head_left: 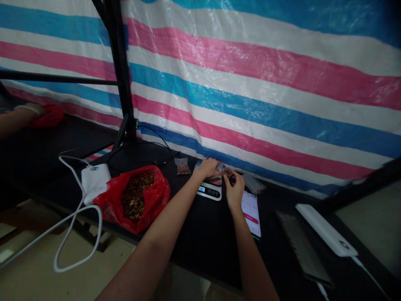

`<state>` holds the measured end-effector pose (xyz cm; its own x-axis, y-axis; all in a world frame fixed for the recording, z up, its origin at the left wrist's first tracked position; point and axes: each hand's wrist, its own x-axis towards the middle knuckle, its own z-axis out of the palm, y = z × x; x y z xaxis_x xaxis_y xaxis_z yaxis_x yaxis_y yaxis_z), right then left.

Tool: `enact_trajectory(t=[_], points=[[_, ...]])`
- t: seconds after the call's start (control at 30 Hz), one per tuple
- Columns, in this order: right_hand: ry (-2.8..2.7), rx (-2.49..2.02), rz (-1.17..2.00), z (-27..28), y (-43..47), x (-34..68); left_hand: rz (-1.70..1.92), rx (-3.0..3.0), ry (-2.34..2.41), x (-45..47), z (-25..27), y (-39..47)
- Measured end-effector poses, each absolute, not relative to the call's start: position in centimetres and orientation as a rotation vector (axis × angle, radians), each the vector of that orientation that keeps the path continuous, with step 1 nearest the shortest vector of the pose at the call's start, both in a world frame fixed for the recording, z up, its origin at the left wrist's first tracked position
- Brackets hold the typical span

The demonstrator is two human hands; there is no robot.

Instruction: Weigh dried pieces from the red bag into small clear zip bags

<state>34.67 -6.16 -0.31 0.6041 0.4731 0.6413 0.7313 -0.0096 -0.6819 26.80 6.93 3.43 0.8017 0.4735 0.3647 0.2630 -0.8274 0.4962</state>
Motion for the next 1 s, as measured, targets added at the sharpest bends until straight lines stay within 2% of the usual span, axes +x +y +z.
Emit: enact_trajectory(t=[0.17, 0.4, 0.67, 1.0], points=[[-0.900, -1.569, -0.223, 1.0, -6.6, 33.8, 0.868, 2.282, 0.451, 25.2, 2.4, 6.5], [-0.992, -1.374, 0.046, 2.0, -7.3, 33.3, 1.026, 1.930, 0.341, 21.9, 3.4, 4.6], [-1.127, -1.537, -0.293, 3.4, -8.5, 32.4, 0.919, 1.950, 0.237, 22.3, 3.6, 3.7], [-1.211, -1.582, -0.330, 3.2, -8.4, 32.7, 0.919, 1.903, 0.211, 22.6, 3.2, 3.6]])
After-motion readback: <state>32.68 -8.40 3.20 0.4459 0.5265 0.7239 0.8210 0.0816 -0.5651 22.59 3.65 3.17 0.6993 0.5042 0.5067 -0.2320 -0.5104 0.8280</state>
